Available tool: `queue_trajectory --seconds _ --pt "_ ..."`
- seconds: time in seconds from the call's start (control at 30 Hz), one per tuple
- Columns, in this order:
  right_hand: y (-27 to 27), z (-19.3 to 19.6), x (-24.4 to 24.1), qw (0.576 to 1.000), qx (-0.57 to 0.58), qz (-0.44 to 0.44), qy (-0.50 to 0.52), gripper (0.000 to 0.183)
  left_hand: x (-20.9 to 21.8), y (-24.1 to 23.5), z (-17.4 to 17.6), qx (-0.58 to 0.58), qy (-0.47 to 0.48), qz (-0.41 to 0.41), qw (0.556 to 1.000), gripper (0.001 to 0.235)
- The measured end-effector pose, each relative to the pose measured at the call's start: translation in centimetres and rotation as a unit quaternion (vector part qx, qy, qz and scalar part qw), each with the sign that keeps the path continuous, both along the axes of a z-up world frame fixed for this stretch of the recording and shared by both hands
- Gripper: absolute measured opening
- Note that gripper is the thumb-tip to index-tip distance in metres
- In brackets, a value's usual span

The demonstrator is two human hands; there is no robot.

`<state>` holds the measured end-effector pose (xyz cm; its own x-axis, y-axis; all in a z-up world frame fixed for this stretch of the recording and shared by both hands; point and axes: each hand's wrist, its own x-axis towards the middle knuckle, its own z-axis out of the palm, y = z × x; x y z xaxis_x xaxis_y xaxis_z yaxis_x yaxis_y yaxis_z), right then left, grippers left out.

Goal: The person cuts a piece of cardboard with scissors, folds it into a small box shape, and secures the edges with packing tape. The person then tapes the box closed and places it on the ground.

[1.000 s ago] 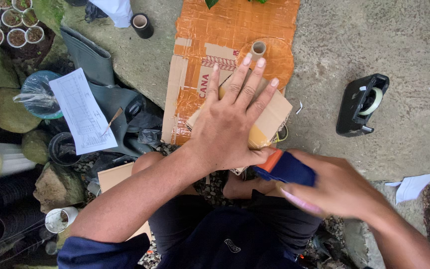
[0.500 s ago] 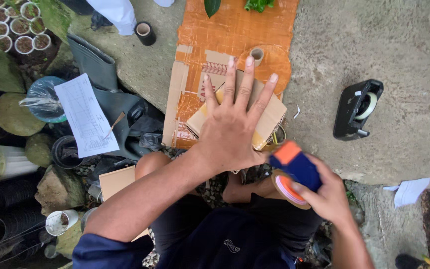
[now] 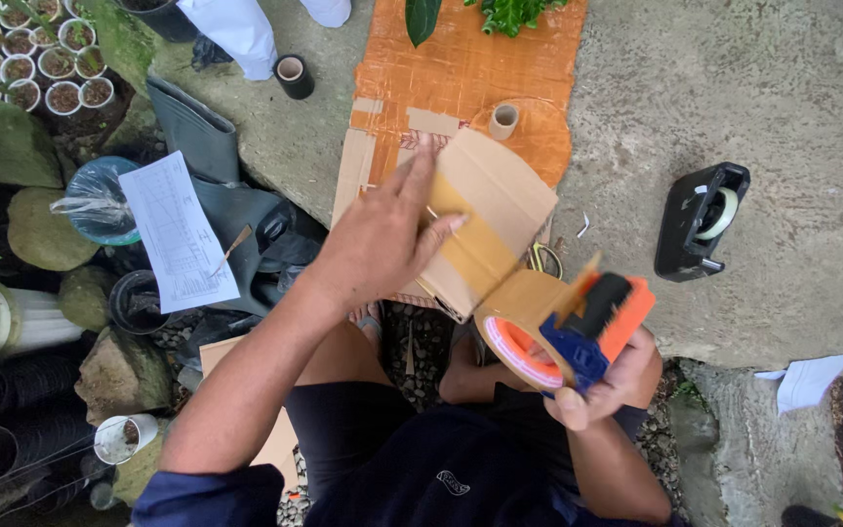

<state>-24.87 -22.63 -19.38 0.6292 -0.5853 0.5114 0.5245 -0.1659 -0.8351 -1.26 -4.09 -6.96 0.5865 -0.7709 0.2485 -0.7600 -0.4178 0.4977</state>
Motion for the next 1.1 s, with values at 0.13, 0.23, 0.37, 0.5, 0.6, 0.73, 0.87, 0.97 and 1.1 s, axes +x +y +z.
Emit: queue_trajectory --seconds 0.13,0.23,0.37,0.5,0.6,0.73,0.87,0.97,1.1 --pt "-0.4 -4.0 0.2 1.0 0.005 -0.006 0.001 0.089 0.9 0.0 0.0 0.019 0.069 -0.002 0.997 0.089" --pt "-0.5 -6.8 0.2 0.999 -0.002 -0.001 0.051 0.089 1.2 0.1 0.5 0.045 0.118 0.008 0.992 0.092" --pt "-0.5 -8.0 -1.1 0.997 0.023 0.026 0.063 0.089 1.2 0.6 0.5 0.033 0.2 -0.017 0.979 0.093" --pt "-1.2 -6.7 -3.4 0.995 -0.034 -0.007 0.089 0.09 1.2 1.3 0.0 -0.01 0.206 -0.006 0.978 0.094" --pt "-1.7 -5.5 -4.8 0.989 -0.113 -0.04 0.082 0.087 1.2 1.6 -0.6 -0.04 0.243 0.01 0.969 0.086" --pt "-1.5 -4.5 -6.0 0.987 -0.131 -0.014 0.089 0.084 1.1 2.2 -0.9 -0.073 0.254 0.023 0.964 0.074" --pt "-0.5 -4.2 -6.6 0.985 -0.137 -0.001 0.104 0.084 -0.1 3.0 -0.7 -0.164 0.165 0.025 0.972 0.064" --pt "-0.2 -3.8 -6.8 0.978 -0.181 -0.001 0.1 0.084 -2.1 3.9 0.3 -0.18 0.003 0.06 0.982 0.062" --pt "0.1 -1.9 -6.2 0.964 -0.242 -0.01 0.108 0.084 -6.5 5.3 2.4 -0.238 -0.004 0.03 0.971 0.044"
